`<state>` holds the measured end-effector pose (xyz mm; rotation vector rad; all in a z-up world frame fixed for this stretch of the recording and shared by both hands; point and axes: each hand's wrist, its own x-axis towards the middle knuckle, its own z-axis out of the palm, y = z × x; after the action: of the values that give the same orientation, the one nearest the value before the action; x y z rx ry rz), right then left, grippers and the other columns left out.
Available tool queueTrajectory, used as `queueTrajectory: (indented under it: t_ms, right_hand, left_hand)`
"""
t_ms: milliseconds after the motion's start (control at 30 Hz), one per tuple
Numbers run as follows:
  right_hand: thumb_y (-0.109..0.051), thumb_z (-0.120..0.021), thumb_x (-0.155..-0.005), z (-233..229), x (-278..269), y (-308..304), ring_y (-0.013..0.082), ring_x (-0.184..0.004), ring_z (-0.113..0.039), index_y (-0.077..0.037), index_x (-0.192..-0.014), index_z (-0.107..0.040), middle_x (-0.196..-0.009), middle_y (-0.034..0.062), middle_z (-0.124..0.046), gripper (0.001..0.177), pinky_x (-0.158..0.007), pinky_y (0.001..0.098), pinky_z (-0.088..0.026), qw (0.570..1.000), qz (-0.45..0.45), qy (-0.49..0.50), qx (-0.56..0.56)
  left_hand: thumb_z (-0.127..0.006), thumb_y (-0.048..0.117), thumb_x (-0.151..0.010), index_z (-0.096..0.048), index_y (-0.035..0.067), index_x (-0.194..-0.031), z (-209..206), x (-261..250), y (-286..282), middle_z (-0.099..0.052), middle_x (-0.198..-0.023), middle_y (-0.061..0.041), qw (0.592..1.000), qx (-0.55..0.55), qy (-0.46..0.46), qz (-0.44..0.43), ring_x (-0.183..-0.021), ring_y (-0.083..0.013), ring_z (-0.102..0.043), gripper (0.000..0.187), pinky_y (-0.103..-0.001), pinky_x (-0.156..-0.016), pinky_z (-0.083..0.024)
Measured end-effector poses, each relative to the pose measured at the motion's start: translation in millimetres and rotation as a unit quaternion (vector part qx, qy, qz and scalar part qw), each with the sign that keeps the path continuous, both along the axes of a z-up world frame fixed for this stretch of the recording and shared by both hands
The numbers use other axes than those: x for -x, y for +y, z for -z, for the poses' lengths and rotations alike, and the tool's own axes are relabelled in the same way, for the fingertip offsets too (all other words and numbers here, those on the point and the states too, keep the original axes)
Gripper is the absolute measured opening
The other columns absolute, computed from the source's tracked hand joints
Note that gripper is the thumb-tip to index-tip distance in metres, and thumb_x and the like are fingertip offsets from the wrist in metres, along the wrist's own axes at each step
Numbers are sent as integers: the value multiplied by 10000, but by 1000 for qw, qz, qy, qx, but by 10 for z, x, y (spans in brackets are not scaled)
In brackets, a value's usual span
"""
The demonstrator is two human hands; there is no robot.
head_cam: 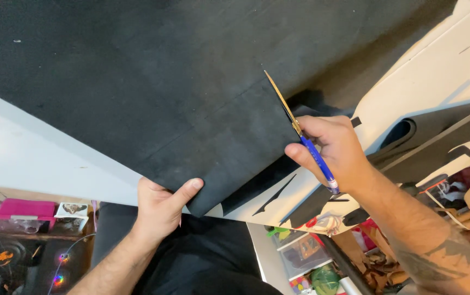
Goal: Measuring, marking, and cutting leather pieces on a workshop table
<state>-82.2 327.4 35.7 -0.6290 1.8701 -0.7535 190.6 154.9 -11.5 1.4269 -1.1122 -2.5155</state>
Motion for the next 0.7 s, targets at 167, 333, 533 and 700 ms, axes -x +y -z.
queueTrajectory:
  t_ms: [167, 333, 533, 700]
  right_hand:
    - [-389, -706, -951, 10, -31, 29, 172, -493, -497, -57, -855, -712, -554, 79, -501, 345, -525, 280, -432, 1000, 0, 20, 7]
    - [-347, -704, -967, 17, -40, 43, 189, -474, -459, -61, -799, -676, -545, 83, -450, 333, -512, 277, -414, 999, -4, 39, 18]
    - [-307, -704, -969, 8, -32, 35, 199, -457, -436, -58, -785, -669, -528, 84, -445, 312, -500, 280, -408, 999, -6, 45, 22]
    - [-280, -698, -977, -1, -41, -3, 280, -441, -457, -44, -770, -659, -524, 113, -447, 316, -494, 309, -409, 997, -17, 63, 31]
  left_hand:
    - [-790, -63, -829, -760, -50, -961, 3, 0, 13, -785, -839, -143, 1000, -4, -8, -4, -827, -166, -716, 136, -405, -753, -657]
    - [-788, -62, -833, -758, -50, -962, -2, 11, -5, -780, -825, -129, 1000, 6, -1, 0, -823, -147, -702, 133, -393, -755, -657]
    - [-782, -69, -835, -750, -52, -962, 8, 3, 20, -780, -830, -144, 1000, 9, 2, 1, -825, -161, -715, 132, -406, -755, -661]
    - [-778, -74, -838, -755, -45, -947, -9, 19, -11, -776, -815, -130, 1000, 10, 8, 2, -816, -153, -712, 115, -396, -757, -659]
